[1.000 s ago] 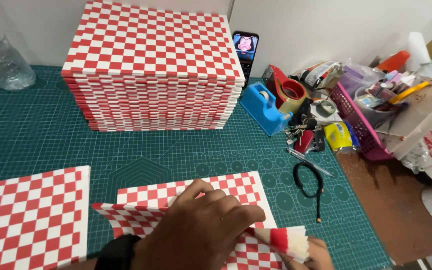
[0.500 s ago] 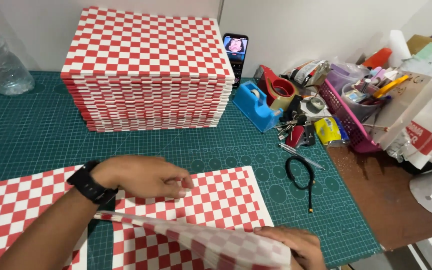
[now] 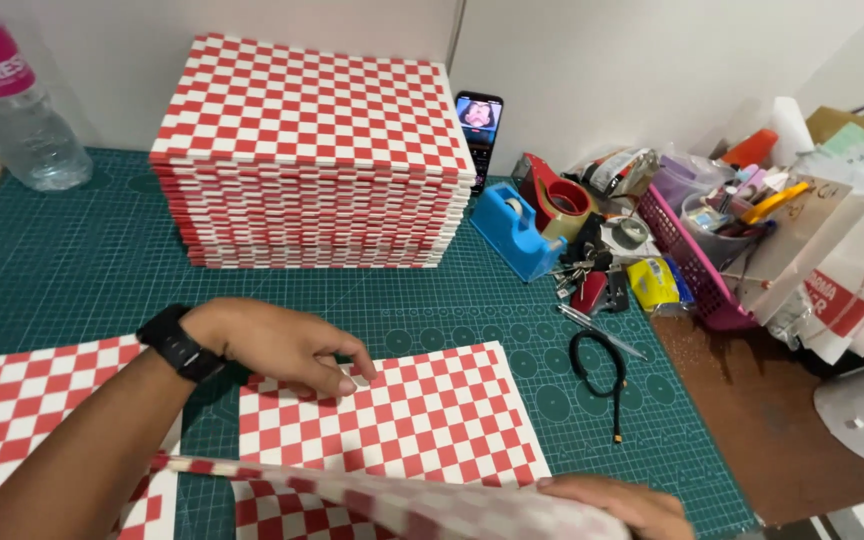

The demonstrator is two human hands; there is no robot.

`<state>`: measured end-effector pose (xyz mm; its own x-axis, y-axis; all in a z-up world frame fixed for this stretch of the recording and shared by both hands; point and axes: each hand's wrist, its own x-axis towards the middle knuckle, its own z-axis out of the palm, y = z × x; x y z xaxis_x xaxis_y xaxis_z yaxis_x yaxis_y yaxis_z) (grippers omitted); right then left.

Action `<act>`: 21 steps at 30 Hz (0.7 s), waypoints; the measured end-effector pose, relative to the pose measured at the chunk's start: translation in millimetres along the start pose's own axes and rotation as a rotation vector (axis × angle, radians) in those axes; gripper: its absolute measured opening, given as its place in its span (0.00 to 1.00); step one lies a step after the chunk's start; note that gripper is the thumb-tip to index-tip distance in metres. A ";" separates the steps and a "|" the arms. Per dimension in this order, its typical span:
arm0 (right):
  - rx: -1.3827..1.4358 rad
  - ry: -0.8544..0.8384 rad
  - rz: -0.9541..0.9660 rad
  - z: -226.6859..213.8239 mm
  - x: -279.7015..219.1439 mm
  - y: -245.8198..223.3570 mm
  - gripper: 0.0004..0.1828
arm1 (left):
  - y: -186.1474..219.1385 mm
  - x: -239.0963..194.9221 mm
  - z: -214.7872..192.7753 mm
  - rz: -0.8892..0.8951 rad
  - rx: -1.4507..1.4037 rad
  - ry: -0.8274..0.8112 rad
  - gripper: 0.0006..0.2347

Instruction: The person is folding individual sheets of red and white checkered paper from a large stack on a green cutting mat.

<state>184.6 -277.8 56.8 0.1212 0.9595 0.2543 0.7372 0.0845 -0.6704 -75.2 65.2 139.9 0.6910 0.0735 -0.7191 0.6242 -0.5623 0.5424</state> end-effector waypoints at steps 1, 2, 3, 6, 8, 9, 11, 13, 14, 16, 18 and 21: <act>0.005 -0.004 0.047 -4.9 -3.4 2.2 0.24 | -3.6 1.8 1.0 0.015 -0.024 -0.003 0.22; 0.003 -0.011 0.041 -20.7 -14.1 36.5 0.24 | -0.7 0.1 2.5 0.014 -0.032 0.002 0.22; 0.103 -0.063 0.378 -36.9 -24.4 70.7 0.30 | 2.6 -1.7 4.1 0.015 -0.037 0.003 0.22; 0.293 0.033 0.558 -59.7 -8.2 18.7 0.34 | -3.5 5.2 6.2 0.051 0.043 0.049 0.19; 0.383 0.172 0.400 -59.6 -4.3 8.0 0.36 | -12.3 11.5 4.0 0.089 0.128 0.092 0.17; 0.237 0.435 0.630 -55.8 -12.2 41.0 0.19 | -16.8 12.8 1.7 0.166 0.129 0.200 0.15; 0.081 0.674 0.864 -50.1 -15.3 75.0 0.15 | -30.1 13.0 -4.4 0.235 0.111 0.308 0.13; 0.593 0.589 1.064 -44.7 -0.5 77.8 0.13 | -49.7 7.7 -13.6 0.489 0.009 0.649 0.13; 0.589 0.553 1.072 -36.7 6.3 73.6 0.13 | -40.4 -10.2 -10.0 0.466 -0.018 0.655 0.13; 0.721 0.492 1.232 -16.5 21.3 65.8 0.20 | -23.9 -46.3 -5.1 0.538 -0.135 1.266 0.09; 0.629 0.396 1.268 -11.8 23.0 81.6 0.21 | -11.5 -69.6 14.3 0.757 -0.253 1.410 0.03; 0.375 0.241 1.320 -5.5 28.7 106.0 0.25 | 9.8 -101.3 52.7 0.971 -0.267 1.740 0.02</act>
<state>269.9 -242.8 -3.1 0.7183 0.3196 -0.6180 -0.2254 -0.7334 -0.6413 -158.3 8.8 195.1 0.2126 0.5376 0.8160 -0.1876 -0.7971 0.5740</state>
